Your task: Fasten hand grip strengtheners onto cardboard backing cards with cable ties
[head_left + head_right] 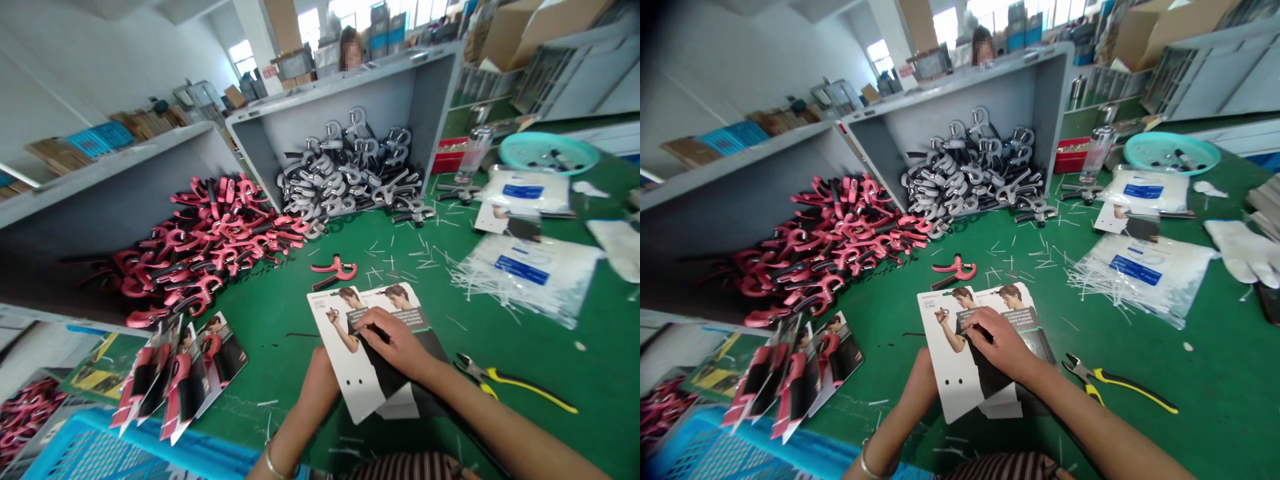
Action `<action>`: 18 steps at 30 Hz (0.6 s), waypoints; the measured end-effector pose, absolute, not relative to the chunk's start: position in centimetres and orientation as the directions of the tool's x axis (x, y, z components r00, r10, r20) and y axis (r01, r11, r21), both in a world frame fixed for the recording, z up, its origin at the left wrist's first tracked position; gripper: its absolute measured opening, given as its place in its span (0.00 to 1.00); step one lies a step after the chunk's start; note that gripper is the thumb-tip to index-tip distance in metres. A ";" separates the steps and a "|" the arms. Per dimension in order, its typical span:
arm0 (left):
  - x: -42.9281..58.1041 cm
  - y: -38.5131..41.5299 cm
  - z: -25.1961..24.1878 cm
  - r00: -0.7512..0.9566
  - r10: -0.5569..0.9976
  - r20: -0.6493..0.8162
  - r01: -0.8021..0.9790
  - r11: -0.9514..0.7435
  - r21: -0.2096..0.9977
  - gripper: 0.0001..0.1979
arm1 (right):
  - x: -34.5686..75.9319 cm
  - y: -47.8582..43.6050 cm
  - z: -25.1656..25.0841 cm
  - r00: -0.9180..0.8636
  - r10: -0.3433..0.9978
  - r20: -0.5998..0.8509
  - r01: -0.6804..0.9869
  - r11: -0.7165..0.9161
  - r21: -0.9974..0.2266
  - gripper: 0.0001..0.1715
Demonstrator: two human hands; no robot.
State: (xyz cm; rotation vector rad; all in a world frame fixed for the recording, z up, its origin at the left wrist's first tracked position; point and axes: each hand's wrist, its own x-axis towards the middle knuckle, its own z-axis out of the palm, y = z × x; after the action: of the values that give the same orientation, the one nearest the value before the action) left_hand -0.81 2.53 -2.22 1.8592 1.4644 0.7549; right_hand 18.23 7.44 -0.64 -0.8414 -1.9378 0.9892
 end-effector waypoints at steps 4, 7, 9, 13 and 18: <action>-1.2 1.6 -1.8 0.172 0.973 0.151 0.469 -0.216 0.856 0.07 | 18.4 7.4 -0.7 -0.443 0.843 0.304 0.204 0.425 -0.882 0.07; -1.3 1.7 -1.5 0.206 0.973 0.108 0.500 -0.200 0.843 0.08 | 18.4 7.3 -0.8 -0.456 0.832 0.316 0.212 0.446 -0.869 0.07; -1.3 1.9 -1.4 0.219 0.974 0.052 0.536 -0.165 0.828 0.09 | 18.3 7.3 -1.0 -0.464 0.822 0.330 0.216 0.466 -0.858 0.07; -1.0 2.0 -0.9 0.135 0.990 0.046 0.557 -0.114 0.822 0.08 | 18.2 7.3 -0.9 -0.472 0.813 0.340 0.213 0.479 -0.852 0.07; -0.5 1.9 -0.1 -0.216 0.975 -0.045 0.323 0.115 0.940 0.13 | 18.3 7.1 0.0 -0.538 0.767 0.348 0.201 0.518 -0.831 0.11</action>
State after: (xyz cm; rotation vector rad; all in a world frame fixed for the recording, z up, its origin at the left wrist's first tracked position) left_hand -0.47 1.94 -0.12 1.2860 1.6545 1.1169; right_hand 18.34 7.12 -0.03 -0.7877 -2.0247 0.9832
